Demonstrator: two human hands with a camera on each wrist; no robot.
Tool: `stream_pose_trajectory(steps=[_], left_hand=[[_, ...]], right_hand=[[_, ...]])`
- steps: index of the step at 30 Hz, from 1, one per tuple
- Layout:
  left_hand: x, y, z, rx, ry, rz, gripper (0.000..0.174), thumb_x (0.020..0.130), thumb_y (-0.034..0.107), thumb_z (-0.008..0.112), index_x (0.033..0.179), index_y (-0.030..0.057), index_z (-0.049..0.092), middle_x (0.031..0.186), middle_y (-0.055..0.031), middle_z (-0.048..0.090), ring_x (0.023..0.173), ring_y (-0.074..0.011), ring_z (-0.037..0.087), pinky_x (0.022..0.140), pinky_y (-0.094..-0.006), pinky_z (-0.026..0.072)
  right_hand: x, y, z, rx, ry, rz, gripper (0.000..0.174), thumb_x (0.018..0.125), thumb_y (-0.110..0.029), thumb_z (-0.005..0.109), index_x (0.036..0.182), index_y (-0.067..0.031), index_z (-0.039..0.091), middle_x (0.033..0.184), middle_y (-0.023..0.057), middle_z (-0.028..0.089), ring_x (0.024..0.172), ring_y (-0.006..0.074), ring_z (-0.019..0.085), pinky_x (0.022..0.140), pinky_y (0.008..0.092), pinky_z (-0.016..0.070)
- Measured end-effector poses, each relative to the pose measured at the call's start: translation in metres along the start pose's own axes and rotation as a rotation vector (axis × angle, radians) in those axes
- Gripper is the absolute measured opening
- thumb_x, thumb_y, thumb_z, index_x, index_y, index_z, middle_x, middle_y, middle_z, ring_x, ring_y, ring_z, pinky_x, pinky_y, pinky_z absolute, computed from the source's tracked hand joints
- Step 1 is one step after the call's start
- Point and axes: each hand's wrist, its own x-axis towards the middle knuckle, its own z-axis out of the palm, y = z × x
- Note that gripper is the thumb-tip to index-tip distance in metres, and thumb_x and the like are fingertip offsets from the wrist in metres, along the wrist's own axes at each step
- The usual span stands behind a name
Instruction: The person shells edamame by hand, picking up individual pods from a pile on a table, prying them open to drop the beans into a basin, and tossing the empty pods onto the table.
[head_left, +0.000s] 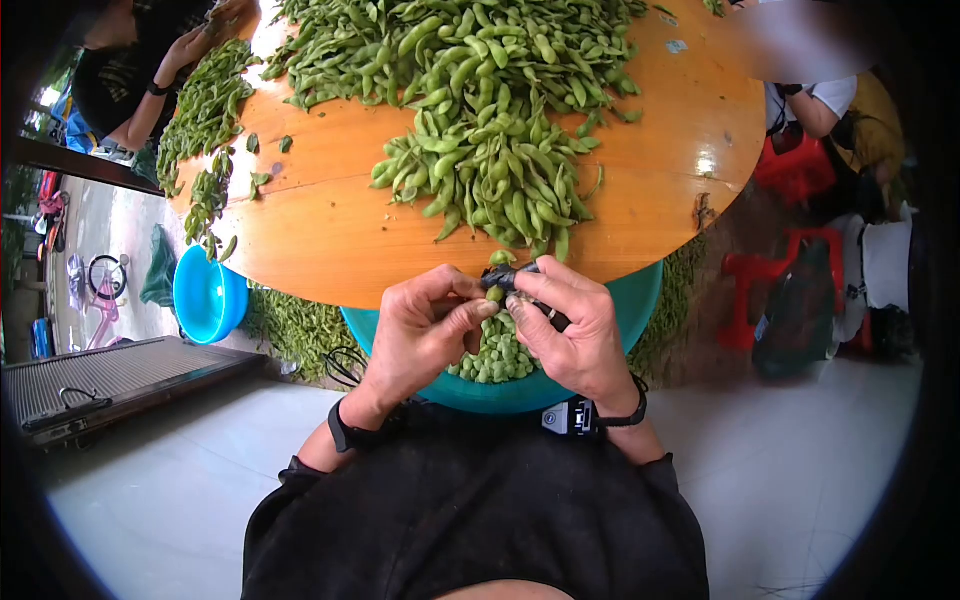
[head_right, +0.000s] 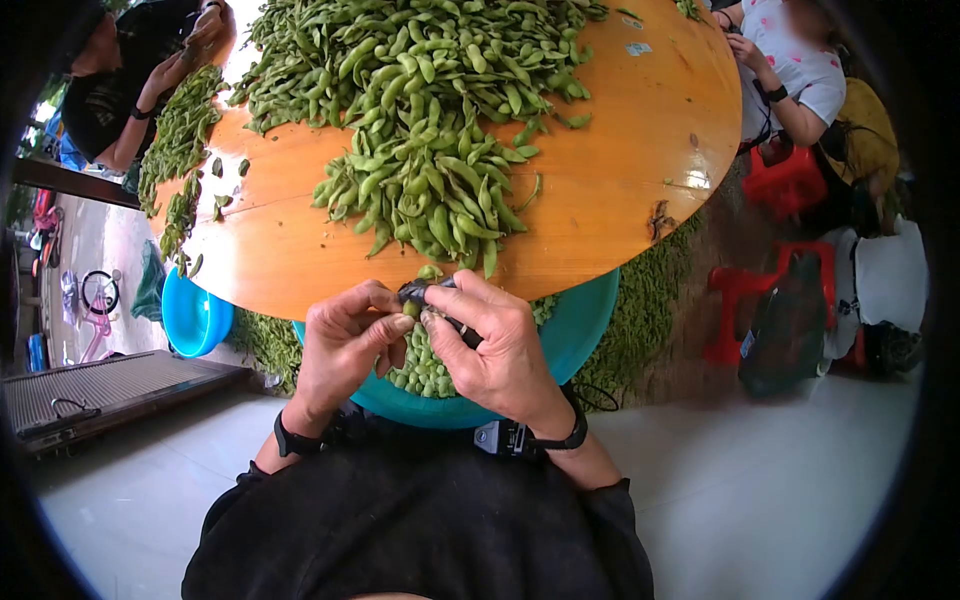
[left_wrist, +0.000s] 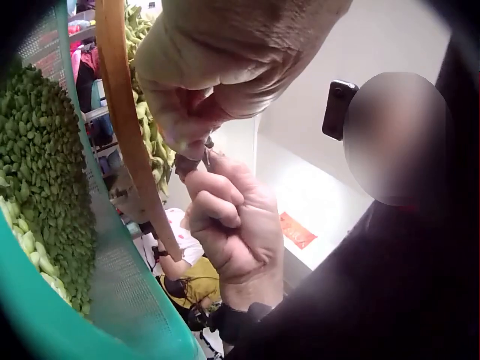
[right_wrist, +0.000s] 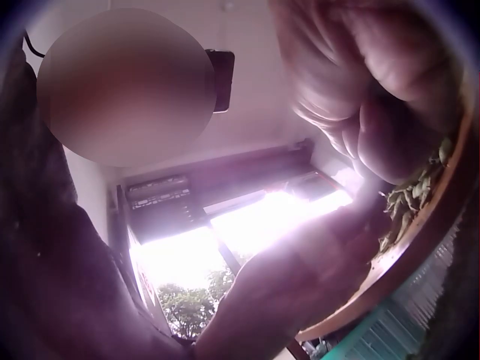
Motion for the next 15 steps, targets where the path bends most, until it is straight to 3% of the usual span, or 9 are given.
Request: stream_pose_trajectory(steps=[1, 3, 4, 7, 8, 9, 11, 12, 15], left_hand=[[0.0, 0.0, -0.003, -0.128, -0.058, -0.106, 0.009, 0.093, 0.006, 0.067, 0.088, -0.0012, 0.063, 0.071, -0.0056, 0.063, 0.054, -0.0076, 0.059, 0.043, -0.0201, 0.0396], [0.003, -0.003, -0.009, -0.224, -0.13, -0.135, 0.011, 0.093, 0.009, 0.067, 0.089, -0.0005, 0.063, 0.074, -0.0065, 0.063, 0.053, -0.0098, 0.06, 0.042, -0.0211, 0.0388], [0.004, -0.002, -0.009, -0.344, -0.195, -0.163, 0.011, 0.093, 0.009, 0.066, 0.089, -0.0002, 0.063, 0.074, -0.0063, 0.064, 0.054, -0.0108, 0.06, 0.042, -0.0215, 0.0393], [0.006, 0.0, -0.009, -0.508, -0.266, -0.201, 0.012, 0.094, 0.011, 0.066, 0.09, 0.0002, 0.062, 0.075, -0.0062, 0.064, 0.055, -0.0129, 0.061, 0.042, -0.0219, 0.0401], [0.006, -0.001, -0.007, -0.445, -0.247, -0.171, 0.013, 0.095, 0.012, 0.065, 0.091, 0.0003, 0.061, 0.076, -0.007, 0.064, 0.055, -0.0131, 0.061, 0.042, -0.0217, 0.04], [0.006, -0.001, -0.004, -0.382, -0.227, -0.142, 0.014, 0.095, 0.013, 0.065, 0.091, 0.0004, 0.06, 0.077, -0.0077, 0.065, 0.055, -0.0132, 0.061, 0.042, -0.0216, 0.04], [0.006, 0.003, 0.001, -0.309, -0.178, -0.119, 0.017, 0.096, 0.017, 0.065, 0.093, 0.0009, 0.058, 0.071, -0.0066, 0.064, 0.054, -0.011, 0.06, 0.043, -0.0217, 0.0396], [0.008, 0.005, 0.0, -0.195, -0.188, -0.122, 0.019, 0.097, 0.019, 0.065, 0.093, 0.0008, 0.058, 0.068, -0.0053, 0.062, 0.054, -0.0097, 0.059, 0.043, -0.0218, 0.0401], [0.01, 0.011, 0.001, -0.035, -0.185, -0.126, 0.023, 0.098, 0.022, 0.063, 0.092, 0.0002, 0.058, 0.06, -0.0021, 0.06, 0.052, -0.0063, 0.057, 0.045, -0.0231, 0.0414]], right_hand=[[0.0, -0.001, -0.002, 0.001, 0.0, 0.006, 0.02, 0.089, 0.003, 0.062, 0.107, 0.0069, 0.065, 0.082, 0.0059, 0.056, 0.066, 0.0109, 0.055, 0.058, 0.0249, 0.0442], [-0.001, -0.005, -0.007, 0.47, -0.089, 0.26, 0.016, 0.091, 0.003, 0.06, 0.106, 0.0086, 0.063, 0.082, 0.0026, 0.053, 0.059, 0.0071, 0.05, 0.05, 0.0229, 0.039], [-0.001, -0.003, -0.008, 0.656, -0.12, 0.268, 0.016, 0.094, 0.003, 0.058, 0.107, 0.0093, 0.062, 0.082, 0.0002, 0.048, 0.055, 0.0036, 0.047, 0.046, 0.0212, 0.034], [0.001, 0.002, -0.01, 0.669, -0.118, 0.286, 0.017, 0.095, 0.002, 0.057, 0.11, 0.0096, 0.061, 0.083, -0.0002, 0.048, 0.055, 0.0024, 0.046, 0.046, 0.021, 0.033], [0.004, -0.004, -0.01, 0.618, -0.1, 0.286, 0.017, 0.092, 0.003, 0.059, 0.108, 0.0076, 0.063, 0.081, 0.0026, 0.052, 0.057, 0.0078, 0.051, 0.049, 0.0247, 0.0386], [0.005, -0.003, -0.009, 0.623, -0.108, 0.292, 0.017, 0.092, 0.003, 0.059, 0.108, 0.0076, 0.063, 0.081, 0.0026, 0.052, 0.057, 0.0078, 0.051, 0.049, 0.0247, 0.0386], [0.006, -0.002, -0.004, -0.036, -0.032, -0.032, 0.018, 0.088, 0.003, 0.061, 0.105, 0.0047, 0.065, 0.081, 0.0079, 0.057, 0.063, 0.0168, 0.057, 0.055, 0.029, 0.0453], [0.007, -0.004, -0.003, -0.145, -0.01, -0.134, 0.019, 0.084, 0.004, 0.062, 0.103, 0.0027, 0.065, 0.082, 0.0115, 0.058, 0.07, 0.0234, 0.061, 0.062, 0.0315, 0.0487], [0.008, -0.006, -0.003, -0.206, 0.008, -0.145, 0.019, 0.084, 0.005, 0.061, 0.102, 0.0029, 0.065, 0.081, 0.0107, 0.057, 0.068, 0.0232, 0.061, 0.061, 0.0313, 0.0484]])
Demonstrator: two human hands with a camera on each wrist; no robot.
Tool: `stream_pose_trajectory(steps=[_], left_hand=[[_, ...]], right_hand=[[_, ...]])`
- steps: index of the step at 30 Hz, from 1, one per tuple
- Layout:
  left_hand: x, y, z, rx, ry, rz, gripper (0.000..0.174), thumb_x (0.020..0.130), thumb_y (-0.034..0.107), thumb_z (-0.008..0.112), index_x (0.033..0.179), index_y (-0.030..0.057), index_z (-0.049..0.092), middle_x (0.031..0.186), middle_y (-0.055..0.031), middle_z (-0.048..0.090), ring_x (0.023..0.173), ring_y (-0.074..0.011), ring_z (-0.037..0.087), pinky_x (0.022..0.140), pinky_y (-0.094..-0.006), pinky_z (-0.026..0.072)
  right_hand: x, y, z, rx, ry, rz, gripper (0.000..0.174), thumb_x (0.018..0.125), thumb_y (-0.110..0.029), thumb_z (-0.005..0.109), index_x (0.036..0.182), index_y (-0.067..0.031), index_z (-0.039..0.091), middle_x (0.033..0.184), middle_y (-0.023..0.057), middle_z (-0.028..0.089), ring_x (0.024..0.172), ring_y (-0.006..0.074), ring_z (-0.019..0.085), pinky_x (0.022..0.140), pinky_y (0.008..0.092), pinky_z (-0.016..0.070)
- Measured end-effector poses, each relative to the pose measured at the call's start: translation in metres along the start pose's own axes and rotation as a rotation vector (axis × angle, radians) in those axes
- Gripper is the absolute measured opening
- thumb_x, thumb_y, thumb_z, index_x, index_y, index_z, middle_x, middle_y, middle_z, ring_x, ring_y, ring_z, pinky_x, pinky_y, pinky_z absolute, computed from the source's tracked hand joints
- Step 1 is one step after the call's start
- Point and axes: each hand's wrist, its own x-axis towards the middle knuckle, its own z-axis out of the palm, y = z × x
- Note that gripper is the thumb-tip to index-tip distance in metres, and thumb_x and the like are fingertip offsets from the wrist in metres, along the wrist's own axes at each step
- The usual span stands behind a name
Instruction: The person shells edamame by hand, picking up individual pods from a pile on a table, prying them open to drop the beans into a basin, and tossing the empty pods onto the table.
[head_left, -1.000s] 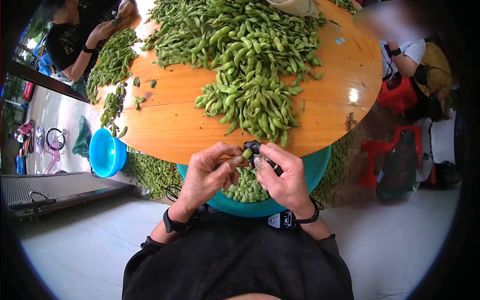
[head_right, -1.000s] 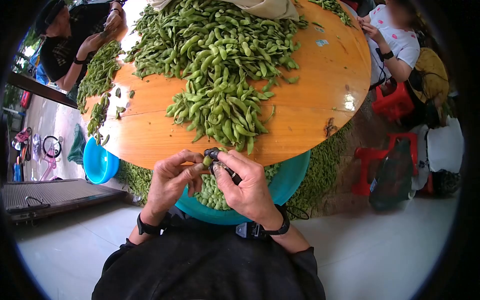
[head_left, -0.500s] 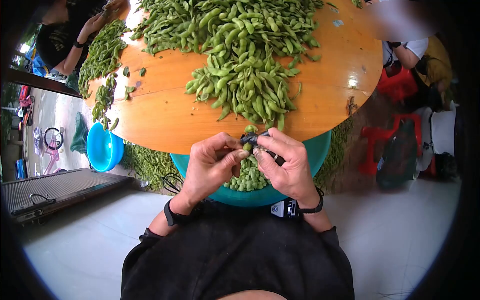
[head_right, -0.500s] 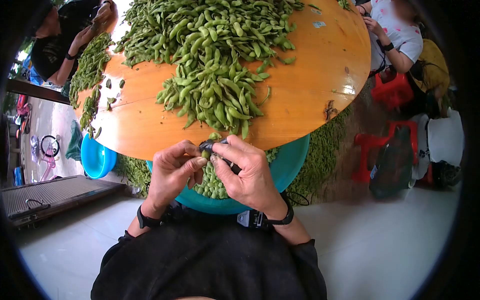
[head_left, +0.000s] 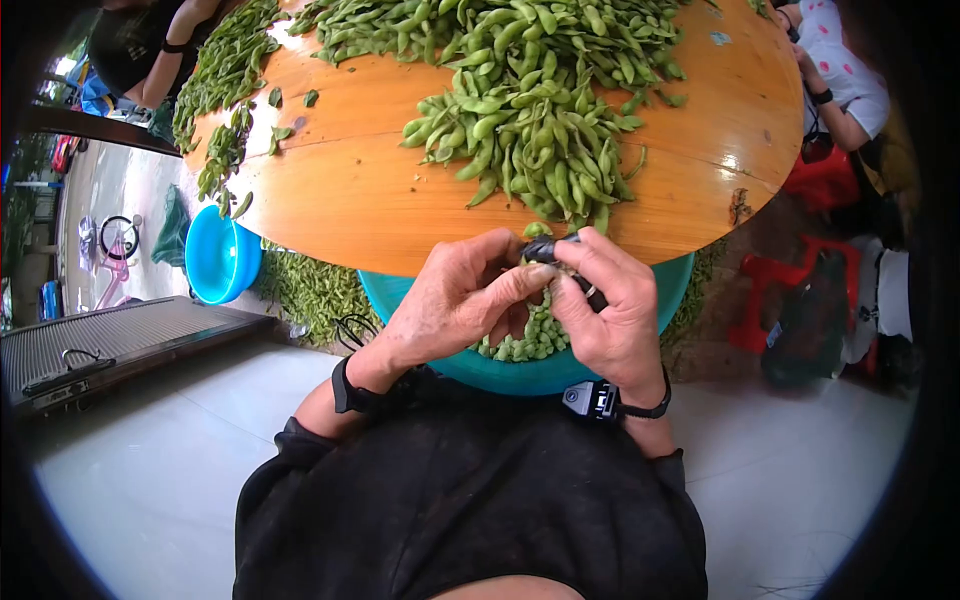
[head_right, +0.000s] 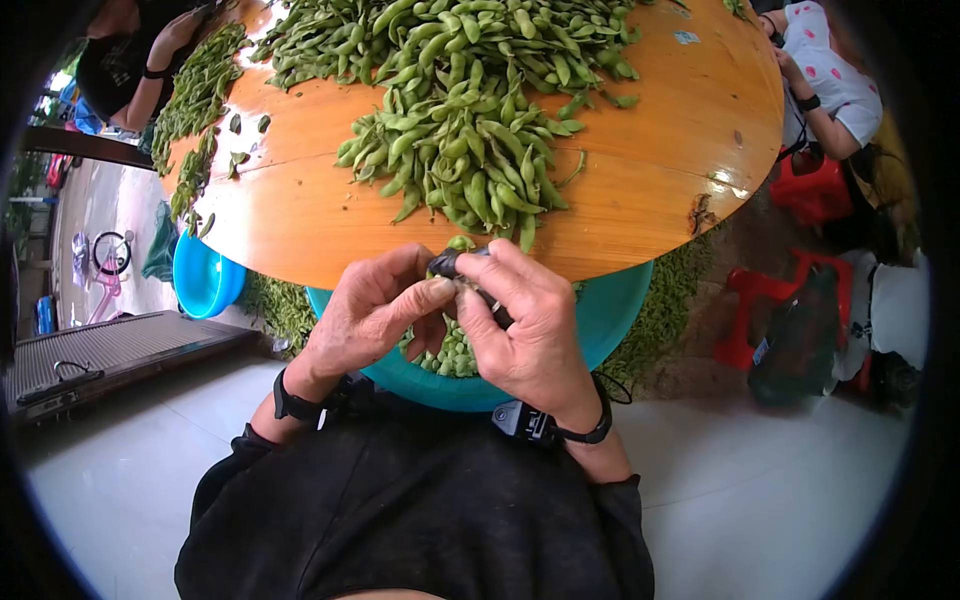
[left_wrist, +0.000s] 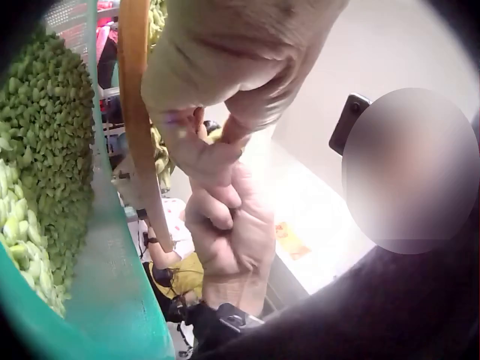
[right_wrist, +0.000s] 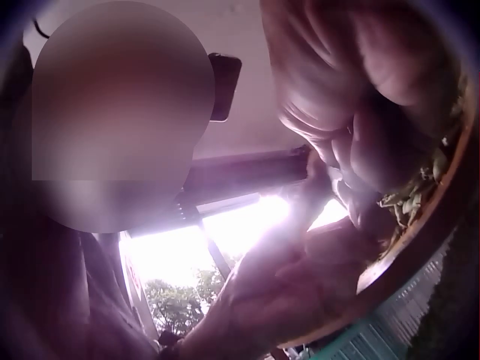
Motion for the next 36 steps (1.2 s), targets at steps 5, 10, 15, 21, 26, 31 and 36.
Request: stream_pose_trajectory(steps=[5, 10, 15, 21, 26, 31, 36], left_hand=[[0.004, 0.011, 0.001, 0.397, 0.009, 0.153, 0.015, 0.099, 0.011, 0.054, 0.093, -0.0027, 0.053, 0.062, -0.0097, 0.059, 0.05, -0.0178, 0.058, 0.048, -0.0332, 0.0446], [0.006, 0.003, 0.003, 0.631, 0.022, 0.28, 0.003, 0.093, -0.001, 0.048, 0.096, -0.0036, 0.049, 0.07, -0.0156, 0.059, 0.059, -0.0263, 0.062, 0.055, -0.0388, 0.0467], [0.001, 0.011, 0.013, 0.39, 0.016, 0.183, 0.029, 0.086, -0.007, 0.048, 0.115, -0.0044, 0.052, 0.076, -0.0172, 0.058, 0.068, -0.0315, 0.06, 0.063, -0.0394, 0.0494], [-0.012, -0.003, -0.002, 0.722, -0.403, 0.599, 0.022, 0.083, -0.002, 0.062, 0.105, -0.0021, 0.063, 0.088, -0.0148, 0.062, 0.081, -0.0335, 0.062, 0.073, -0.0401, 0.0514], [-0.005, 0.005, -0.011, 0.859, 0.185, 0.527, 0.018, 0.08, 0.001, 0.069, 0.097, -0.0003, 0.064, 0.088, -0.0143, 0.06, 0.081, -0.0337, 0.063, 0.067, -0.0422, 0.0513], [0.022, 0.002, -0.02, 1.077, 0.553, 0.633, 0.022, 0.079, 0.0, 0.07, 0.101, -0.0014, 0.065, 0.082, -0.0131, 0.059, 0.073, -0.0308, 0.063, 0.065, -0.0377, 0.0508], [0.033, -0.004, -0.023, 1.113, 0.645, 0.629, 0.021, 0.081, 0.001, 0.067, 0.101, -0.0004, 0.062, 0.092, -0.0153, 0.057, 0.08, -0.0348, 0.061, 0.067, -0.0419, 0.0504]], right_hand=[[-0.001, -0.002, 0.004, -0.128, 0.08, -0.053, 0.019, 0.083, 0.006, 0.063, 0.101, 0.0029, 0.065, 0.083, 0.012, 0.057, 0.068, 0.0268, 0.061, 0.06, 0.0328, 0.0492], [-0.004, 0.0, 0.016, -0.28, 0.204, -0.144, 0.02, 0.08, 0.007, 0.063, 0.099, 0.0033, 0.064, 0.088, 0.0146, 0.058, 0.07, 0.0271, 0.061, 0.061, 0.0336, 0.0486], [-0.005, 0.001, -0.003, -0.233, 0.151, -0.097, 0.02, 0.079, 0.008, 0.064, 0.098, 0.0033, 0.064, 0.082, 0.0129, 0.055, 0.066, 0.0239, 0.059, 0.058, 0.0321, 0.0468], [-0.059, 0.0, -0.097, -0.136, 0.413, 0.237, 0.019, 0.084, 0.007, 0.062, 0.103, 0.0054, 0.064, 0.088, 0.0064, 0.058, 0.059, 0.0078, 0.053, 0.048, 0.0212, 0.0386], [-0.112, 0.032, -0.165, -0.806, 0.507, 0.472, 0.028, 0.091, 0.003, 0.056, 0.118, 0.0055, 0.062, 0.087, 0.0054, 0.064, 0.066, 0.008, 0.053, 0.057, 0.0241, 0.044], [-0.079, 0.005, -0.114, -0.449, 0.42, 0.46, 0.027, 0.088, 0.004, 0.058, 0.115, 0.0056, 0.063, 0.088, 0.0123, 0.069, 0.07, 0.0113, 0.059, 0.062, 0.027, 0.0482], [-0.028, -0.009, -0.054, -0.327, 0.131, 0.135, 0.022, 0.084, 0.006, 0.061, 0.105, 0.0051, 0.065, 0.084, 0.0156, 0.066, 0.067, 0.0234, 0.065, 0.059, 0.0316, 0.0502]])
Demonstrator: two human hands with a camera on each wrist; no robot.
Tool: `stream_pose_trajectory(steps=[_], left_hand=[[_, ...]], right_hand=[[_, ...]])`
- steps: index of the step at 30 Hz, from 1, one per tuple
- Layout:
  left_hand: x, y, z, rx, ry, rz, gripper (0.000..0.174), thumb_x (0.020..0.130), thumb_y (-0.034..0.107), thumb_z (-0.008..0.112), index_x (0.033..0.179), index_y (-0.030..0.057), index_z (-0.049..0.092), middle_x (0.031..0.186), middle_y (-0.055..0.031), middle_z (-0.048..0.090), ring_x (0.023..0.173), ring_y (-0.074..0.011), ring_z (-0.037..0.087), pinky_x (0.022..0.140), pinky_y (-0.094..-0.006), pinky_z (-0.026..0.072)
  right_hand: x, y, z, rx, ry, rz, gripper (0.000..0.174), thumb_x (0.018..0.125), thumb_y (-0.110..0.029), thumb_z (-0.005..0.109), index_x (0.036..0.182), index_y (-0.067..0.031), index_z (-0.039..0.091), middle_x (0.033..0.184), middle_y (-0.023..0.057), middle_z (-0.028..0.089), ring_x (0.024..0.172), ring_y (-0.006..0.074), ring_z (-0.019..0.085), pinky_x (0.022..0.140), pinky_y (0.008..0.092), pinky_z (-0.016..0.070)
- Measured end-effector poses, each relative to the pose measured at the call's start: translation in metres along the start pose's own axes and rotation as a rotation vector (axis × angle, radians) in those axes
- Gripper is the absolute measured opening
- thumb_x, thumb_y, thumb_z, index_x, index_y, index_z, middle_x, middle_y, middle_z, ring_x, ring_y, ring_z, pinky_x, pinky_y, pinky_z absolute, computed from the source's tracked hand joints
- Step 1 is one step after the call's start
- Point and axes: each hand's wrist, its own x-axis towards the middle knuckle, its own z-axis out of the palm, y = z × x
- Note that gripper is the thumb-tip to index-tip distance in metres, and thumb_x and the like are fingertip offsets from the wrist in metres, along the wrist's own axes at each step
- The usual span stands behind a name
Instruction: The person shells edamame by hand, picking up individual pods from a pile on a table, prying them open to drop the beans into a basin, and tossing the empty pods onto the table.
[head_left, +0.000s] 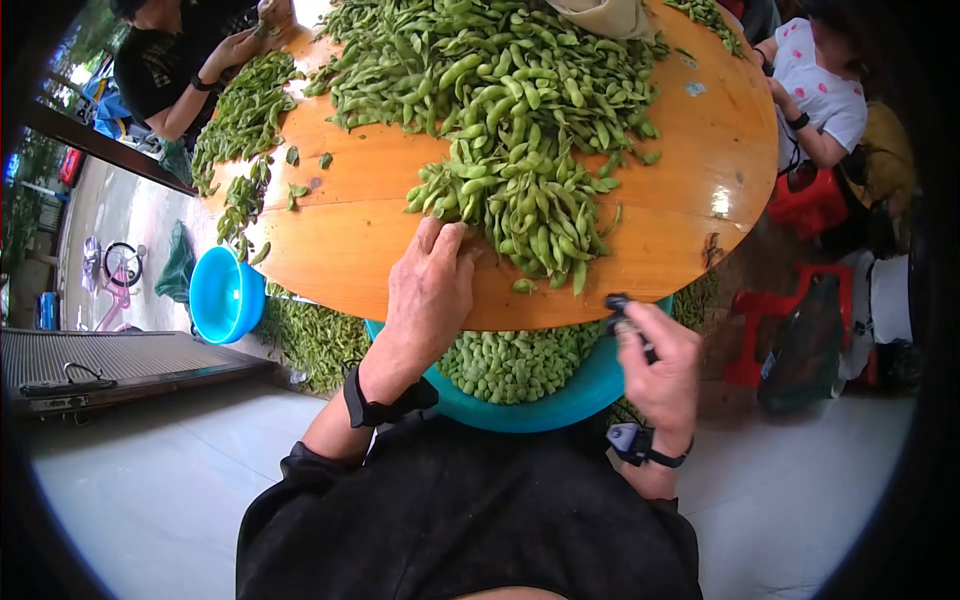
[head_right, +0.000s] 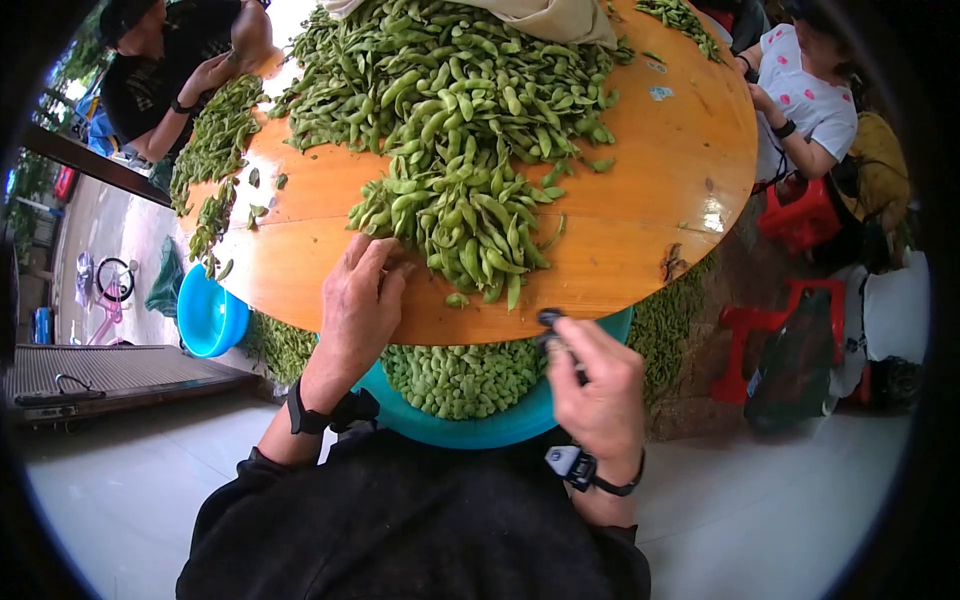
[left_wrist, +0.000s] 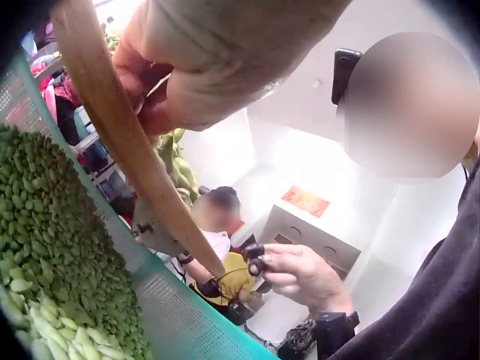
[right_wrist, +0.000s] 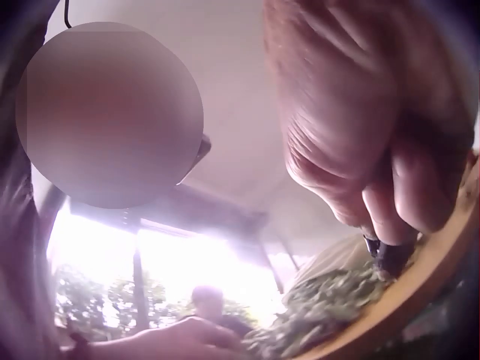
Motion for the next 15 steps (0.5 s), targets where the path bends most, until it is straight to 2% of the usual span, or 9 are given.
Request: stream_pose_trajectory(steps=[2, 5, 7, 9, 13, 15], left_hand=[[0.003, 0.0, 0.0, 0.021, 0.034, 0.009, 0.02, 0.081, 0.001, 0.068, 0.1, -0.0015, 0.063, 0.089, -0.0151, 0.057, 0.076, -0.0326, 0.062, 0.067, -0.0392, 0.0494], [0.002, 0.001, -0.004, 0.029, -0.015, -0.027, 0.02, 0.081, 0.001, 0.067, 0.1, -0.0006, 0.063, 0.089, -0.0151, 0.057, 0.077, -0.0336, 0.061, 0.067, -0.0399, 0.0492], [0.001, 0.001, -0.006, -0.097, -0.005, -0.117, 0.019, 0.082, 0.001, 0.066, 0.1, -0.0002, 0.063, 0.09, -0.0154, 0.058, 0.078, -0.0355, 0.061, 0.068, -0.0412, 0.0493], [0.003, -0.004, -0.006, -0.063, -0.011, -0.079, 0.018, 0.083, 0.004, 0.066, 0.1, 0.0016, 0.062, 0.094, -0.015, 0.057, 0.08, -0.0358, 0.061, 0.068, -0.0424, 0.0508], [0.006, -0.004, 0.001, 0.081, 0.012, -0.008, 0.018, 0.084, 0.006, 0.067, 0.102, 0.0032, 0.063, 0.1, -0.0138, 0.057, 0.082, -0.0356, 0.063, 0.068, -0.0421, 0.0529], [0.007, -0.004, 0.001, 0.1, -0.014, -0.019, 0.02, 0.084, 0.006, 0.067, 0.103, 0.0033, 0.063, 0.101, -0.0136, 0.057, 0.083, -0.0357, 0.063, 0.069, -0.0415, 0.0534]], right_hand=[[0.008, -0.005, 0.018, 0.067, -0.053, -0.087, 0.021, 0.084, 0.006, 0.061, 0.105, 0.0053, 0.065, 0.081, 0.0155, 0.064, 0.067, 0.0247, 0.065, 0.059, 0.0314, 0.05], [0.013, -0.007, 0.035, 0.121, -0.119, -0.109, 0.02, 0.084, 0.005, 0.062, 0.104, 0.0063, 0.064, 0.083, 0.0169, 0.064, 0.068, 0.0293, 0.065, 0.06, 0.035, 0.0502], [0.014, -0.007, 0.04, 0.138, -0.127, -0.113, 0.02, 0.084, 0.005, 0.062, 0.104, 0.0063, 0.064, 0.082, 0.017, 0.064, 0.068, 0.0301, 0.065, 0.06, 0.0358, 0.05], [0.013, -0.006, 0.044, 0.164, -0.13, -0.111, 0.021, 0.083, 0.005, 0.062, 0.104, 0.0061, 0.063, 0.081, 0.0172, 0.063, 0.068, 0.0307, 0.064, 0.059, 0.0364, 0.0494], [0.012, -0.007, 0.046, 0.164, -0.149, -0.109, 0.021, 0.083, 0.005, 0.062, 0.104, 0.0058, 0.063, 0.081, 0.0177, 0.063, 0.068, 0.0309, 0.064, 0.06, 0.0371, 0.0494], [0.012, -0.008, 0.047, 0.156, -0.137, -0.097, 0.02, 0.083, 0.005, 0.062, 0.103, 0.0055, 0.066, 0.08, 0.0156, 0.063, 0.067, 0.025, 0.063, 0.061, 0.0321, 0.0487]])
